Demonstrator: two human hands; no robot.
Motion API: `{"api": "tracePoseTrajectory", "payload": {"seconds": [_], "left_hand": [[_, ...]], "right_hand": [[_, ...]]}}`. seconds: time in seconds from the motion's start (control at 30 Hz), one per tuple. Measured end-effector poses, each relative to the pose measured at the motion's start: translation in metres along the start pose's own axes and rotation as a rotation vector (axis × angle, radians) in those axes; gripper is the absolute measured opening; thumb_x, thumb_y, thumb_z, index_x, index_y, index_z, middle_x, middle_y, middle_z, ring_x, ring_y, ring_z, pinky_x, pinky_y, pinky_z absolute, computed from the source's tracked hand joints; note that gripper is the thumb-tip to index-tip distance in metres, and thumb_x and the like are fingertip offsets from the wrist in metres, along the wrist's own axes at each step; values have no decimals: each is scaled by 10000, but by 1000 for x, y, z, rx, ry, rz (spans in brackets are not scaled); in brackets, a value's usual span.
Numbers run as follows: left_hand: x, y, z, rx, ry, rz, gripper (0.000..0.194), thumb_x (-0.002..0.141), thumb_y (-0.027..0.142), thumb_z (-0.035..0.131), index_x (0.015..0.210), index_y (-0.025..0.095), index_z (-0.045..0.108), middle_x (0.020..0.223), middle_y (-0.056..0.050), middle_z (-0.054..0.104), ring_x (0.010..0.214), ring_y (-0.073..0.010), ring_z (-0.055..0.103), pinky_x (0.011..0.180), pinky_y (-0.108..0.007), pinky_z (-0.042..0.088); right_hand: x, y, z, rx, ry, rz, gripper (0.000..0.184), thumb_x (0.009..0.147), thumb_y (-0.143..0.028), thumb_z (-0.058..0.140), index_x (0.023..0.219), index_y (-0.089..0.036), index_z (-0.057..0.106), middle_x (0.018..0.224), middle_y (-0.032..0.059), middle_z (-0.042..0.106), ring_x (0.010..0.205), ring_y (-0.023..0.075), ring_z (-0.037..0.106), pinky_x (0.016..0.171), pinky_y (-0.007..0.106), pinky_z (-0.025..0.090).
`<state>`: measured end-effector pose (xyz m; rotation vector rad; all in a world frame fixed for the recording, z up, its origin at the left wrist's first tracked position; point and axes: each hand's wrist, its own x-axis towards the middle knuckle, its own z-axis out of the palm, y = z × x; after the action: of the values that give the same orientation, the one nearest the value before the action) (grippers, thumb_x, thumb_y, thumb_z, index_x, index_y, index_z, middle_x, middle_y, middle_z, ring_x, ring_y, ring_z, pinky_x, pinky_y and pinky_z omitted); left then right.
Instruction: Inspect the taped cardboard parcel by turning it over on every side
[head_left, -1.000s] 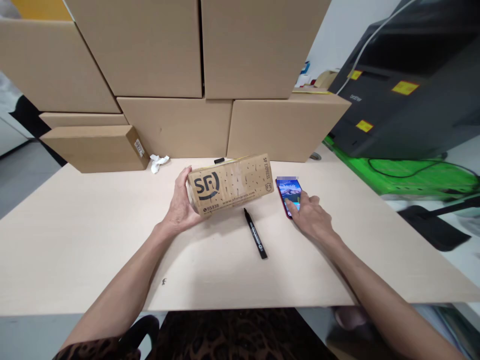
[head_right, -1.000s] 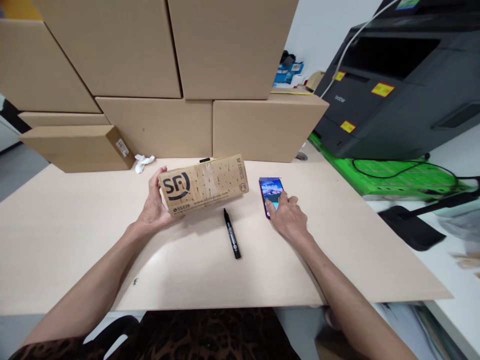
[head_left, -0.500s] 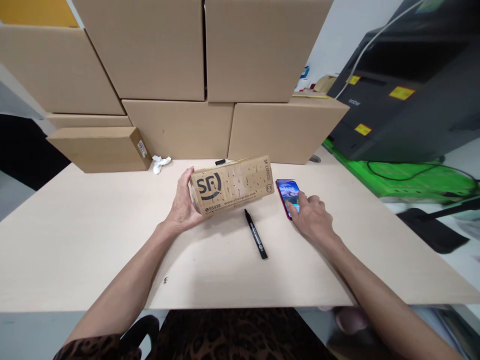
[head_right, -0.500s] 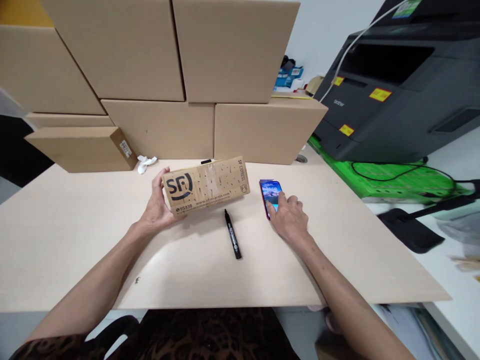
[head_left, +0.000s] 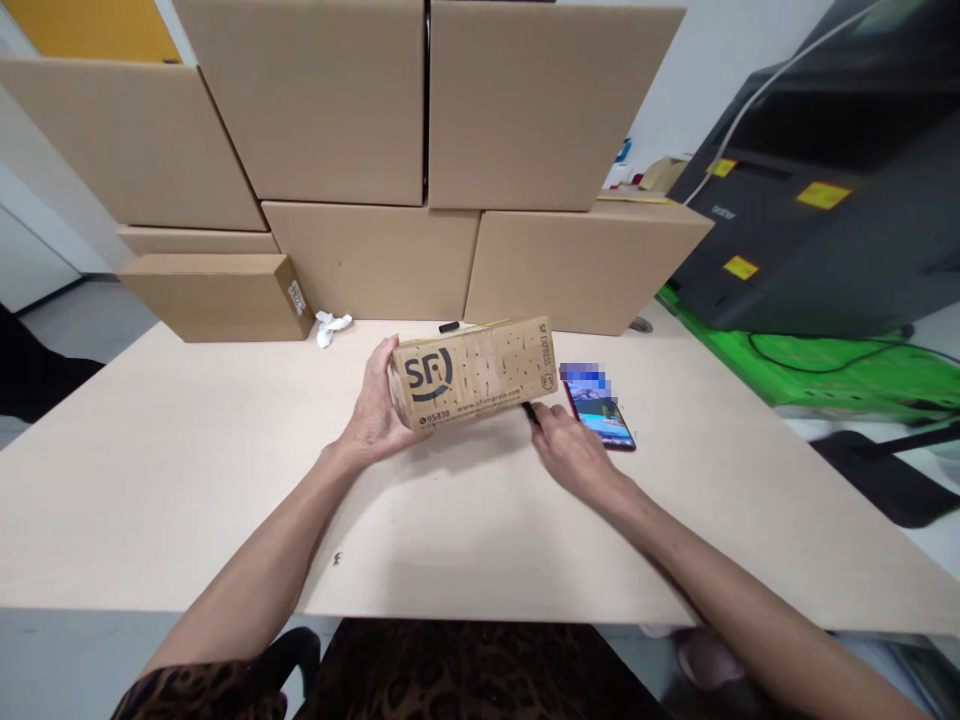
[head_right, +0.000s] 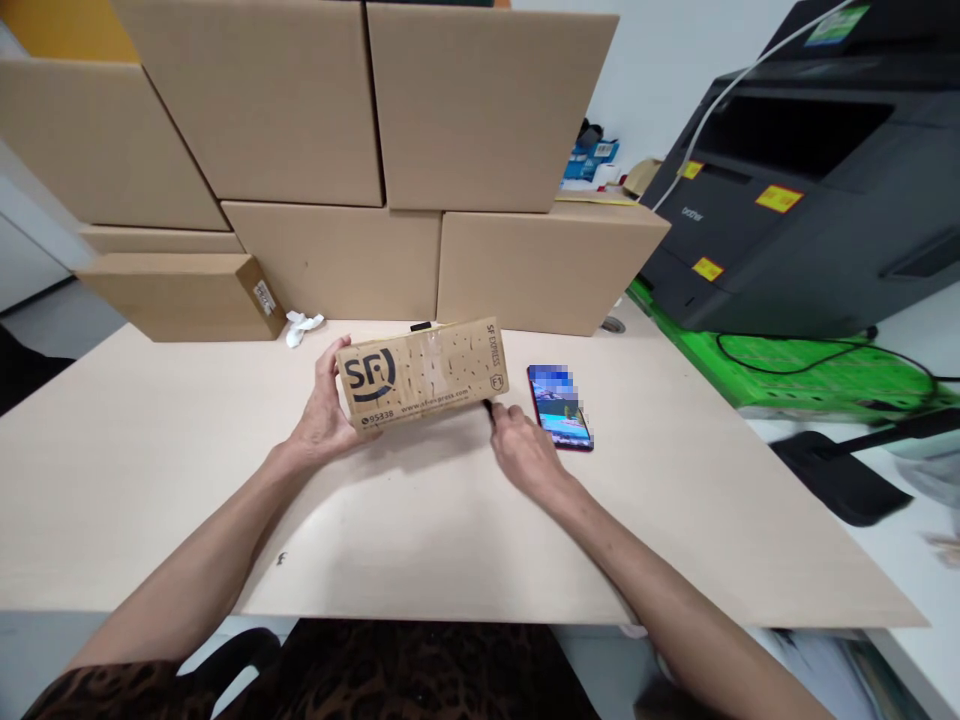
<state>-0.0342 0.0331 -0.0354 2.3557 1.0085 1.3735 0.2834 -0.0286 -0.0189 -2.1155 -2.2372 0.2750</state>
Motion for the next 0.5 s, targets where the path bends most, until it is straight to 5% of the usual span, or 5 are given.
{"api": "tracePoseTrajectory", "payload": {"seconds": [0.13, 0.27, 0.4, 0.5], "left_hand": [[-1, 0, 2, 8, 8, 3, 1385, 616, 326, 940, 1707, 327, 87, 1694, -215, 293, 1507, -467, 456, 1211, -731, 434], [0, -1, 4, -51, 39, 4, 1329, 620, 368, 937, 1689, 290, 151, 1681, -220, 311, 1553, -475, 401, 1260, -729, 366], [4, 11, -1, -248, 73, -132, 1268, 592, 490, 973, 1619, 250, 269, 1614, -217, 443, 1493, -454, 498, 1244, -676, 420], [7, 29, -6, -421, 55, -285, 1193, 602, 594, 983, 1557, 241, 362, 1554, -207, 550, 1430, -434, 580, 1188, -626, 502]], "right_hand": [[24, 27, -9, 29, 95, 36, 403, 1068, -204, 359, 1304, -41, 642, 1217, 296, 713, 1080, 400, 733, 903, 502, 565], [27, 35, -16, 117, 178, -50, 389, 1052, -327, 467, 1329, -119, 644, 1360, 260, 678, 1336, 407, 621, 1120, 562, 501], [23, 28, -24, 675, 168, -273, 786, 876, -614, 740, 1535, -250, 511, 1577, 183, 582, 1491, 375, 522, 1217, 574, 452], [19, 19, -30, 1047, 21, -333, 1065, 718, -741, 845, 1591, -267, 461, 1564, 183, 604, 1473, 382, 557, 1222, 564, 461]]}}
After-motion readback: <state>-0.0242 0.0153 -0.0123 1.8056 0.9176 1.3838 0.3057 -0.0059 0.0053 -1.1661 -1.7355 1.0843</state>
